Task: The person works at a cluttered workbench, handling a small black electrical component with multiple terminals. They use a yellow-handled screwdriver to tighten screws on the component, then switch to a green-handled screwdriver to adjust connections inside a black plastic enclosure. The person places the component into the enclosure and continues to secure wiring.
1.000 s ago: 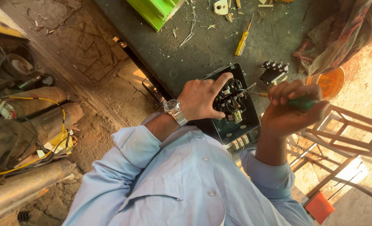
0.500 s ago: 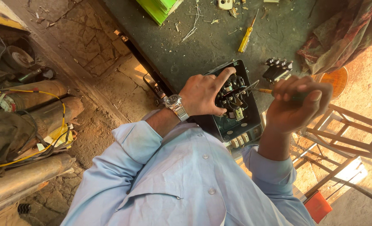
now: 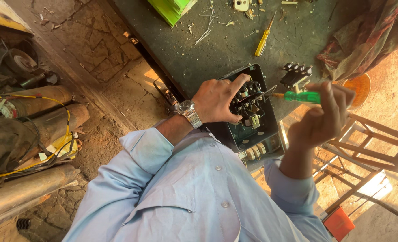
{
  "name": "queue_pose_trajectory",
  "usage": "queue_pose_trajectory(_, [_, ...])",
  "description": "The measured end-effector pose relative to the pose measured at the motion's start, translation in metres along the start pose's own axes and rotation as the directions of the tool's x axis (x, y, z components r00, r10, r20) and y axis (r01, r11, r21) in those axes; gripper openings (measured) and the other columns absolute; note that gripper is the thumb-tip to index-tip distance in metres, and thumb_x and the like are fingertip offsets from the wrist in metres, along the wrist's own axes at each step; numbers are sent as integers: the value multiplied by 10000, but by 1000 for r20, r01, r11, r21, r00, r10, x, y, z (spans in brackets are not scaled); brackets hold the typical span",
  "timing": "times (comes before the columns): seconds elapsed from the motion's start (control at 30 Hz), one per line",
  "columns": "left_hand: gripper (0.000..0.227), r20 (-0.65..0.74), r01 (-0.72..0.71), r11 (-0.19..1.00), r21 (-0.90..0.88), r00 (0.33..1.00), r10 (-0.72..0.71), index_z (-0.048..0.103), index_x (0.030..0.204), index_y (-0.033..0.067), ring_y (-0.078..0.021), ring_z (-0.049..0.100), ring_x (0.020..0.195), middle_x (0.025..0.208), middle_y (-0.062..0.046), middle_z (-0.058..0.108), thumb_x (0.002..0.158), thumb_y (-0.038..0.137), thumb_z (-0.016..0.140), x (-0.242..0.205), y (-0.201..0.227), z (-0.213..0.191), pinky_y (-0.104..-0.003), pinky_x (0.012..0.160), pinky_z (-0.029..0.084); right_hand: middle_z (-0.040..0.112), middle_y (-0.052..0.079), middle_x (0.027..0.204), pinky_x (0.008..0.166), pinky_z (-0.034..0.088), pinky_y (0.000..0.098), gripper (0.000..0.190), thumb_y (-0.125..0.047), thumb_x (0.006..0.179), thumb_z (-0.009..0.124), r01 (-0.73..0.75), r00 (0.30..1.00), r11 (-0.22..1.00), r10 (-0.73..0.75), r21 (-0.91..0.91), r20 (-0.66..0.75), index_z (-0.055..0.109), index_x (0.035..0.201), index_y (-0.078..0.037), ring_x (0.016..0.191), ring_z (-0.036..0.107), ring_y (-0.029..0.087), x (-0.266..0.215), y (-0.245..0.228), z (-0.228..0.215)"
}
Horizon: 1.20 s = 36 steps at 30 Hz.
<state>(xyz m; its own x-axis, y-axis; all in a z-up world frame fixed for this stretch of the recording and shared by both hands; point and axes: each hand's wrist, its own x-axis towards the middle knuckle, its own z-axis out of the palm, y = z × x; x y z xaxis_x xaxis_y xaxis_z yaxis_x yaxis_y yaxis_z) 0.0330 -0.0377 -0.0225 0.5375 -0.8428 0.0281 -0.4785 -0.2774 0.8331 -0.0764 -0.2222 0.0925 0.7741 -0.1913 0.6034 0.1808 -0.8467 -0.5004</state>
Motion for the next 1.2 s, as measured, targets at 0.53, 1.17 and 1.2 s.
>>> queue_pose_trajectory(0.53, [1002, 22, -5, 1000, 6, 1000, 5, 419, 1404, 126, -344, 707, 708, 819, -131, 693, 621, 526, 900, 0, -1, -1, -473, 660, 595, 709, 84, 1147, 687, 504, 289, 259, -196, 1070, 711, -111, 993, 991, 114, -75, 34, 727, 1275, -38, 799, 683, 211, 6, -29, -9])
queue_pose_trajectory(1.17, [918, 51, 28, 999, -29, 998, -27, 498, 1360, 95, -332, 734, 757, 839, -128, 741, 615, 477, 875, -1, 4, -3, -459, 694, 596, 719, 208, 1203, 566, 551, 241, 191, -32, 1122, 652, -209, 977, 961, 196, 179, 88, 703, 1306, -21, 734, 706, 165, -1, -23, -16])
queue_pose_trajectory(1.2, [915, 49, 25, 999, -32, 999, -23, 497, 1361, 95, -328, 736, 762, 844, -125, 742, 620, 480, 872, 0, 3, -3, -459, 698, 597, 728, 206, 1190, 550, 529, 243, 177, -19, 1121, 663, -177, 983, 973, 167, 149, 77, 707, 1292, -13, 690, 686, 157, -2, -20, -15])
